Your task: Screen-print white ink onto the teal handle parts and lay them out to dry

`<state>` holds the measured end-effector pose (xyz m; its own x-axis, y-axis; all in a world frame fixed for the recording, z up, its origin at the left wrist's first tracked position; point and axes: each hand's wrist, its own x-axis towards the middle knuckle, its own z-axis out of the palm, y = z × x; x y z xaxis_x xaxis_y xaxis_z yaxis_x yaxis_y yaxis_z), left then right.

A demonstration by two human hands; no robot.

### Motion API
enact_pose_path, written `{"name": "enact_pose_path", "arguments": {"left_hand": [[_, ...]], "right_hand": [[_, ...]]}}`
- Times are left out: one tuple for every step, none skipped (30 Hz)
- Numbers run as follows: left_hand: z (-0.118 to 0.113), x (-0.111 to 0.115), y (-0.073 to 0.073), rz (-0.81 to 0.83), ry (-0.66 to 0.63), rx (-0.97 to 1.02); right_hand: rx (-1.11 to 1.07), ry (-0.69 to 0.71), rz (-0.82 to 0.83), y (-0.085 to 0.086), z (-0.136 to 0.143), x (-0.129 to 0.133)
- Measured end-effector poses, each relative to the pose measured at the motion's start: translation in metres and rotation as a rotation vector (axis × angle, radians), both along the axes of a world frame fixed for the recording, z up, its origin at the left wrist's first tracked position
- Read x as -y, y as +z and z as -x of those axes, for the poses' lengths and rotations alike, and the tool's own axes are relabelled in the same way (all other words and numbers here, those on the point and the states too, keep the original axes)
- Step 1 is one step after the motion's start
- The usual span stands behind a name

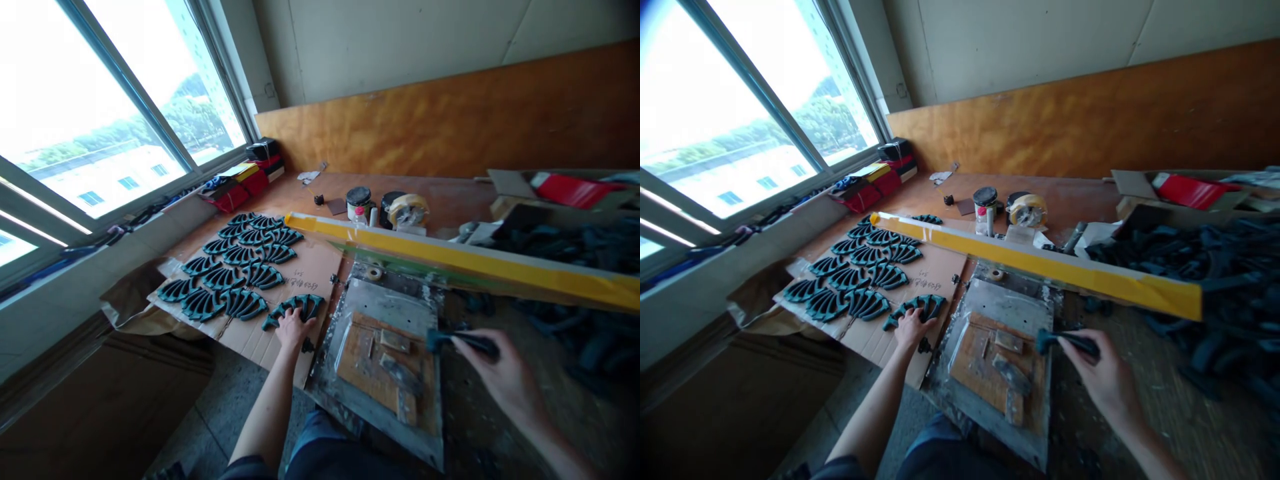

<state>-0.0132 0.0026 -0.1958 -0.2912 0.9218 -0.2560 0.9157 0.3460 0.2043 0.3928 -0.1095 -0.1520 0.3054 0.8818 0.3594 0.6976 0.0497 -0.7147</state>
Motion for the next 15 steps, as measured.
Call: {"name": "enact_pose_path", "arguments": {"left_hand": [[-0.001,-0.002,0.001,-0.006,0.005,-0.006],[-0.002,-0.002,0.002,-0.011,0.008,-0.011],[-0.002,-0.002,0.003,-0.016,0.009,-0.015],[-0.002,-0.001,0.005,-0.021,0.008,-0.017],[-0.002,0.000,0.006,-0.028,0.007,-0.017],[-0.002,0.002,0.008,-0.034,0.007,-0.015],[-0.002,0.004,0.009,-0.040,0.009,-0.013],[-0.002,0.007,0.011,-0.051,0.012,-0.012],[-0.002,0.010,0.012,-0.069,0.014,-0.013],[-0.002,0.012,0.013,-0.094,0.015,-0.015],[-0.001,0.014,0.014,-0.125,0.013,-0.017],[0.000,0.014,0.016,-0.160,0.005,-0.017],[0.001,0.012,0.018,-0.194,-0.007,-0.014],[0.003,0.008,0.021,-0.225,-0.021,-0.009],[0.004,0.000,0.024,-0.249,-0.035,-0.003]], "right_hand": [[-0.013,0.054,-0.022,-0.002,0.024,0.005],[-0.001,0.109,-0.046,-0.006,0.045,0.008],[0.030,0.166,-0.069,-0.010,0.061,0.012],[0.075,0.220,-0.088,-0.016,0.074,0.014],[0.128,0.269,-0.106,-0.021,0.083,0.016],[0.186,0.312,-0.122,-0.027,0.088,0.017],[0.250,0.346,-0.133,-0.032,0.091,0.018],[0.318,0.370,-0.143,-0.036,0.091,0.018],[0.386,0.386,-0.157,-0.041,0.091,0.018],[0.446,0.392,-0.173,-0.047,0.089,0.018],[0.493,0.393,-0.186,-0.052,0.087,0.017],[0.527,0.394,-0.191,-0.059,0.085,0.016],[0.545,0.392,-0.184,-0.065,0.082,0.015],[0.545,0.375,-0.163,-0.071,0.080,0.014],[0.529,0.343,-0.139,-0.077,0.079,0.013]]}}
